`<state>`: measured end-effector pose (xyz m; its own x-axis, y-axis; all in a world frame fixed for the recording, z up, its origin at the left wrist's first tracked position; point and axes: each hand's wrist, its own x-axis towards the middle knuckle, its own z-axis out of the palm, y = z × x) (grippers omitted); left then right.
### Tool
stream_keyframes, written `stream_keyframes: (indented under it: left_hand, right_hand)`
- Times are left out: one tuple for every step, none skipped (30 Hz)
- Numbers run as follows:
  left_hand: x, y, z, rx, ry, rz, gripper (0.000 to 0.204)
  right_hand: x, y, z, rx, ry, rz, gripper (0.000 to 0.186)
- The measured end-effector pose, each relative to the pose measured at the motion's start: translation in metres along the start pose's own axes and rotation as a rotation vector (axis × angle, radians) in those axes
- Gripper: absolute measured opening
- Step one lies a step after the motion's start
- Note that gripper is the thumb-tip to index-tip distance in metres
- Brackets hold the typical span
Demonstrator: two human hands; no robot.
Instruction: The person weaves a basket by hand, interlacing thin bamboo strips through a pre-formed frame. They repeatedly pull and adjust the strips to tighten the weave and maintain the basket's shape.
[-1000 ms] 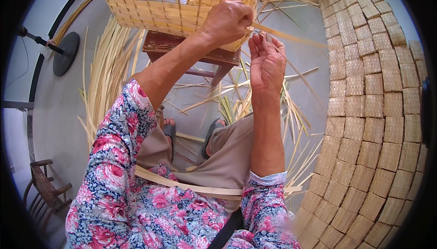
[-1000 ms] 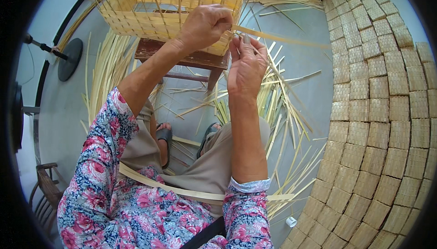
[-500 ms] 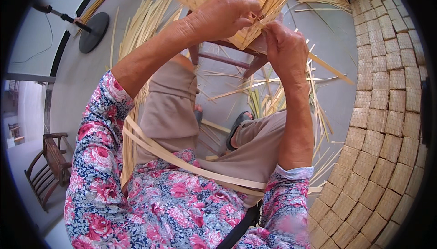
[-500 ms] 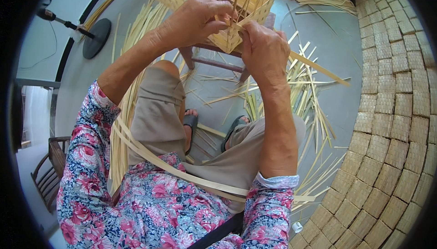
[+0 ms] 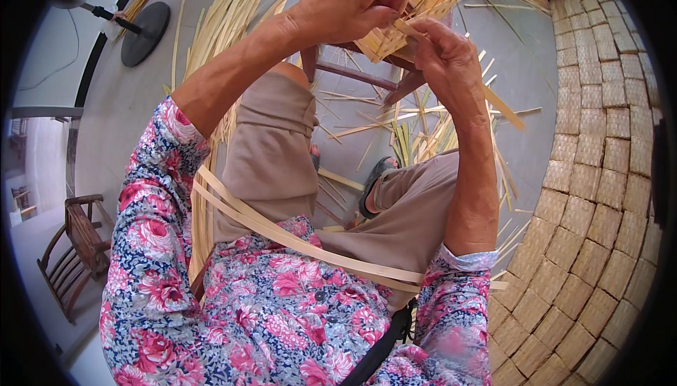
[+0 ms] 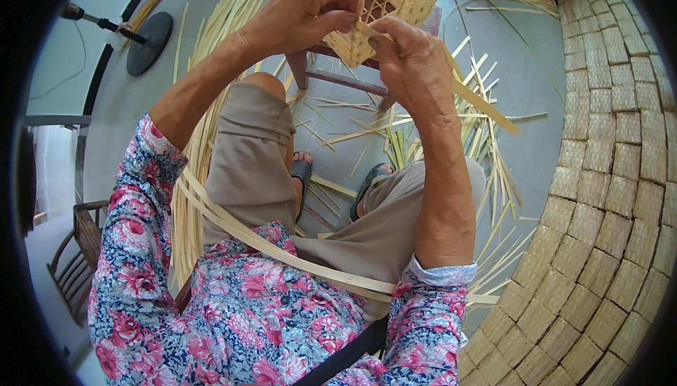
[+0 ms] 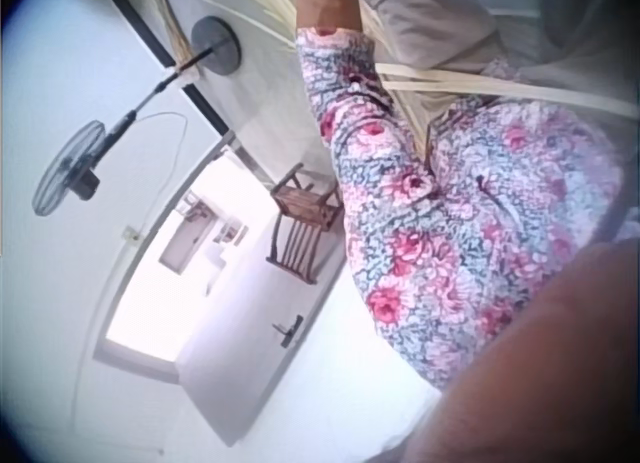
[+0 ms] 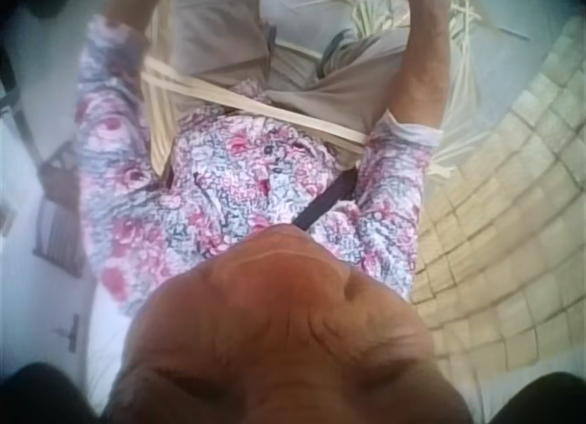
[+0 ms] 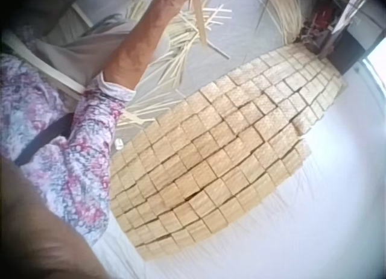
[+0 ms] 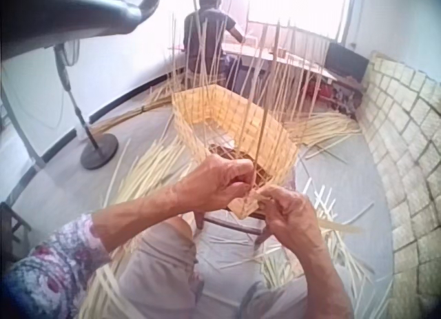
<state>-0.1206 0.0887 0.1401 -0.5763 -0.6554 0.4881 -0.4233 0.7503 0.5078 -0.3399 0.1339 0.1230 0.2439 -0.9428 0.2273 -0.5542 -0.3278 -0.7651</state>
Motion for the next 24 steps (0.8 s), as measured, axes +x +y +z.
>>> stream_keyframes:
  left_hand:
    - [0.000, -0.001, 0.000, 0.034, 0.000, 0.028, 0.012]
    - [0.001, 0.000, 0.000, 0.019, -0.024, 0.000, 0.013]
    - [0.000, 0.002, -0.004, 0.011, -0.052, -0.032, 0.014]
    - [0.000, 0.002, -0.006, 0.004, -0.080, -0.065, 0.015]
    - [-0.001, -0.001, -0.009, 0.053, -0.101, -0.022, 0.016]
    - [-0.002, -0.005, -0.008, 0.098, -0.122, 0.029, 0.016]
    - [-0.003, -0.008, -0.006, 0.143, -0.143, 0.080, 0.016]
    - [-0.006, -0.008, -0.004, 0.142, -0.144, 0.096, 0.015]
    - [-0.005, -0.009, -0.004, 0.142, -0.153, 0.113, 0.014]
    - [-0.005, -0.009, -0.004, 0.141, -0.162, 0.130, 0.012]
    - [-0.005, -0.008, -0.004, 0.139, -0.151, 0.159, 0.012]
    - [-0.007, -0.006, -0.004, 0.141, -0.148, 0.185, 0.011]
    - [-0.008, -0.003, -0.005, 0.141, -0.145, 0.212, 0.011]
    - [-0.008, -0.002, -0.007, 0.136, -0.149, 0.232, 0.011]
    - [-0.009, 0.000, -0.007, 0.130, -0.152, 0.251, 0.011]
    - [-0.011, 0.002, -0.008, 0.123, -0.156, 0.270, 0.011]
    - [-0.013, 0.006, -0.010, 0.094, -0.177, 0.265, 0.011]
    - [-0.014, 0.010, -0.012, 0.095, -0.190, 0.270, 0.011]
    - [-0.014, 0.013, -0.016, 0.095, -0.203, 0.274, 0.011]
    - [-0.015, 0.017, -0.019, 0.097, -0.216, 0.277, 0.011]
    - [-0.017, 0.023, -0.020, 0.099, -0.221, 0.271, 0.010]
    - [-0.016, 0.027, -0.021, 0.089, -0.232, 0.280, 0.010]
    - [-0.016, 0.030, -0.023, 0.079, -0.243, 0.288, 0.010]
    - [-0.017, 0.030, -0.022, 0.061, -0.251, 0.284, 0.009]
  right_hand:
    - [-0.001, -0.002, 0.001, -0.006, 0.018, -0.013, 0.016]
    - [-0.003, -0.004, 0.001, -0.012, 0.036, -0.025, 0.015]
    - [-0.004, -0.010, 0.002, -0.046, 0.021, -0.019, 0.014]
    - [-0.006, -0.018, 0.001, -0.079, 0.006, -0.013, 0.013]
    - [-0.007, -0.022, 0.001, -0.112, -0.010, -0.007, 0.013]
    - [-0.009, -0.021, 0.002, -0.181, 0.011, -0.056, 0.013]
    - [-0.012, -0.018, 0.003, -0.250, 0.033, -0.103, 0.013]
    - [-0.014, -0.016, 0.003, -0.319, 0.054, -0.150, 0.013]
    - [-0.014, -0.015, 0.002, -0.329, 0.066, -0.187, 0.013]
    - [-0.013, -0.013, 0.000, -0.340, 0.078, -0.223, 0.014]
    - [-0.011, -0.011, -0.003, -0.352, 0.090, -0.258, 0.014]
    - [-0.010, -0.007, -0.003, -0.390, 0.128, -0.338, 0.015]
    - [-0.009, -0.004, -0.003, -0.431, 0.167, -0.416, 0.016]
    - [-0.007, -0.002, -0.005, -0.474, 0.207, -0.492, 0.016]
    - [-0.007, -0.001, -0.005, -0.485, 0.208, -0.473, 0.024]
    - [-0.007, 0.000, -0.006, -0.477, 0.196, -0.463, 0.027]
    - [-0.006, 0.001, -0.007, -0.468, 0.183, -0.454, 0.030]
    - [-0.006, 0.001, -0.009, -0.461, 0.173, -0.447, 0.034]
    - [-0.008, -0.002, -0.008, -0.470, 0.185, -0.426, 0.040]
    - [-0.007, -0.001, -0.008, -0.448, 0.178, -0.459, 0.040]
    - [-0.006, 0.002, -0.008, -0.432, 0.168, -0.492, 0.040]
    - [-0.005, 0.004, -0.008, -0.415, 0.157, -0.527, 0.041]
    - [-0.004, 0.005, -0.009, -0.418, 0.162, -0.546, 0.040]
    - [-0.004, 0.007, -0.009, -0.419, 0.153, -0.563, 0.040]
